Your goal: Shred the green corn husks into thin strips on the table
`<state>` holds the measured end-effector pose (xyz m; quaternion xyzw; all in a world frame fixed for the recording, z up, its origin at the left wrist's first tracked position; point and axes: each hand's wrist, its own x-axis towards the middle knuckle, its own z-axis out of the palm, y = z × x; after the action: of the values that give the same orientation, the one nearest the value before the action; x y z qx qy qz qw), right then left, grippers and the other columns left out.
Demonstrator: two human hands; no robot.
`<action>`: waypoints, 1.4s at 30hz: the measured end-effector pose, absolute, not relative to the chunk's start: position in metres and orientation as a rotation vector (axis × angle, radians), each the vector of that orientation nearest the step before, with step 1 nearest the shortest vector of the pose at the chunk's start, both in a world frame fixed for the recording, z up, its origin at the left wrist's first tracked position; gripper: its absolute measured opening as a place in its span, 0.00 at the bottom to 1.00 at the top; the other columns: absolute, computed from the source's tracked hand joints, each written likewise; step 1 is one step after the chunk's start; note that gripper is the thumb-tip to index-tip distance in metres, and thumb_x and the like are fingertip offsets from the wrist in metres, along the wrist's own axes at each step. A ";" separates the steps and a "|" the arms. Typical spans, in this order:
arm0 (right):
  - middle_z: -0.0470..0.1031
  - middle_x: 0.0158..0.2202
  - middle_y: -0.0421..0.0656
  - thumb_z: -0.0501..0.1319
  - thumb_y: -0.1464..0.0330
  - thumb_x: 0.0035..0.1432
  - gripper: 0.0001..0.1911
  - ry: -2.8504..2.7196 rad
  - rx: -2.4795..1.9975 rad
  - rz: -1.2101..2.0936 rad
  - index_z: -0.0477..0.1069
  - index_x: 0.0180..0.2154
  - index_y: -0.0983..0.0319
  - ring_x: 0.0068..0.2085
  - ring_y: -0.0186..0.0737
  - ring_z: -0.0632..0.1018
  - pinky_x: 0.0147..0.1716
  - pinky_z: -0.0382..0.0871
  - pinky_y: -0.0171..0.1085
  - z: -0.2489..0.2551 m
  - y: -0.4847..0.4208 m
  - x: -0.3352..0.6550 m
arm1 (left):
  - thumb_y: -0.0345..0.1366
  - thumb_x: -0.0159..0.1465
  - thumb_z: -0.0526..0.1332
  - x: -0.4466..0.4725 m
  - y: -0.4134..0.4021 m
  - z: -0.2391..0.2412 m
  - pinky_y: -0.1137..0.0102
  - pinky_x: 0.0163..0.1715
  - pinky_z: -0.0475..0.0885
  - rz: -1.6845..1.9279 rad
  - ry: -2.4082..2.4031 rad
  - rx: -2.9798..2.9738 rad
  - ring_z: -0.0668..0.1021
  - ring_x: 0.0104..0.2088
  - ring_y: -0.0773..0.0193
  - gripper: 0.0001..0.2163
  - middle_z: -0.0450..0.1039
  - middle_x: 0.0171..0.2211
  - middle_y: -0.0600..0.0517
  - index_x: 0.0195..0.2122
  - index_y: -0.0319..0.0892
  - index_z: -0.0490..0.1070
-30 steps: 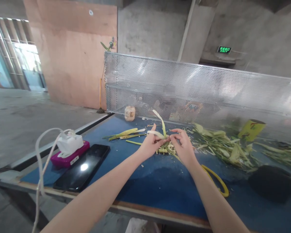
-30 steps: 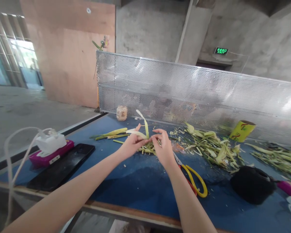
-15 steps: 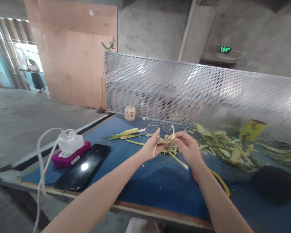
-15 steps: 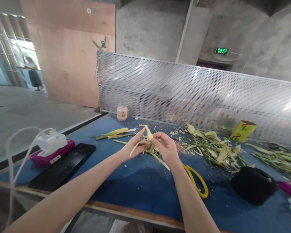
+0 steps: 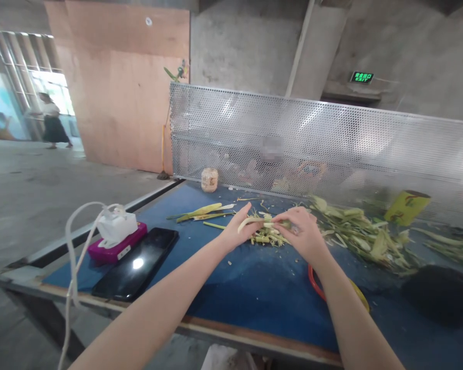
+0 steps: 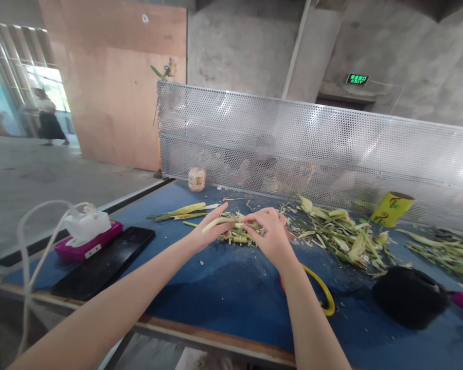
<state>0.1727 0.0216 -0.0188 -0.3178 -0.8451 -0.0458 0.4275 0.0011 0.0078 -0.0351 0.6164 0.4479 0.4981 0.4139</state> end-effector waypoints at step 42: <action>0.71 0.26 0.41 0.56 0.71 0.51 0.05 -2.312 -0.922 -0.253 0.65 0.25 0.60 0.33 0.41 0.62 0.33 0.54 0.40 -0.027 0.021 0.166 | 0.32 0.46 0.64 0.004 0.016 -0.037 0.73 0.18 0.69 1.274 0.909 1.386 0.71 0.16 0.72 0.28 0.72 0.25 0.51 0.48 0.34 0.55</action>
<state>0.1659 0.0209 -0.0269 -0.3498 -0.8773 -0.0960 0.3143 0.0036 0.0163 -0.0370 0.5734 0.3761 0.5273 0.5018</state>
